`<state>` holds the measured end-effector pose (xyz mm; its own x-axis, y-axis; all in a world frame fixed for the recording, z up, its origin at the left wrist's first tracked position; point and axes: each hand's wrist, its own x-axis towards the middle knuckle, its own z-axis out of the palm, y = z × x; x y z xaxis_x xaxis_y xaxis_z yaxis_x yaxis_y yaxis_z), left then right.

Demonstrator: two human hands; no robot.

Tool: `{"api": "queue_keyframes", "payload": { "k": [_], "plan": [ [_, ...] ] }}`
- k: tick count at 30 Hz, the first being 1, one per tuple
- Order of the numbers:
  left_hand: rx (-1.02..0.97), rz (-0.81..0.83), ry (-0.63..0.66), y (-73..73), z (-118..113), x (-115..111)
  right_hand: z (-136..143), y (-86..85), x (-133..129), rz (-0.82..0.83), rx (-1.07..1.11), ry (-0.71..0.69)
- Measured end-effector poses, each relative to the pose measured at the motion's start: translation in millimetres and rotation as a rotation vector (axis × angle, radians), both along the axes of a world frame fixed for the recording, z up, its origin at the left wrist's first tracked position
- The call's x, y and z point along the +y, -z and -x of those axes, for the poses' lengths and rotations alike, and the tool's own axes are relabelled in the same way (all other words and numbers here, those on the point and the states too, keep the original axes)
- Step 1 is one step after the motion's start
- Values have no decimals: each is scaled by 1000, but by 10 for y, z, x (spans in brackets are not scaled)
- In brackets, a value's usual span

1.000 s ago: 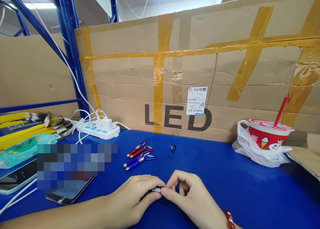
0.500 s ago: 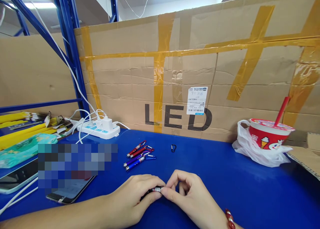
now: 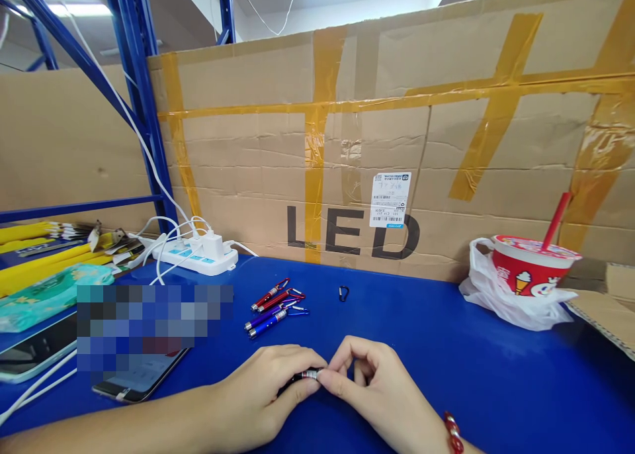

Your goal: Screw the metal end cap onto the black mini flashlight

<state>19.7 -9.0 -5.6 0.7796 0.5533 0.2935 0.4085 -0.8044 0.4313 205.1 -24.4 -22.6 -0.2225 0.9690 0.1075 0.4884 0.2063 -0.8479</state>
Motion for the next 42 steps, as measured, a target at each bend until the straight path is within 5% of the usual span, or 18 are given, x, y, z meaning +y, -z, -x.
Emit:
{"api": "queue_keyframes", "payload": {
  "k": [42],
  "plan": [
    [-4, 20, 0, -9, -12, -2, 19, -31, -15, 1, 74, -3]
  ]
}}
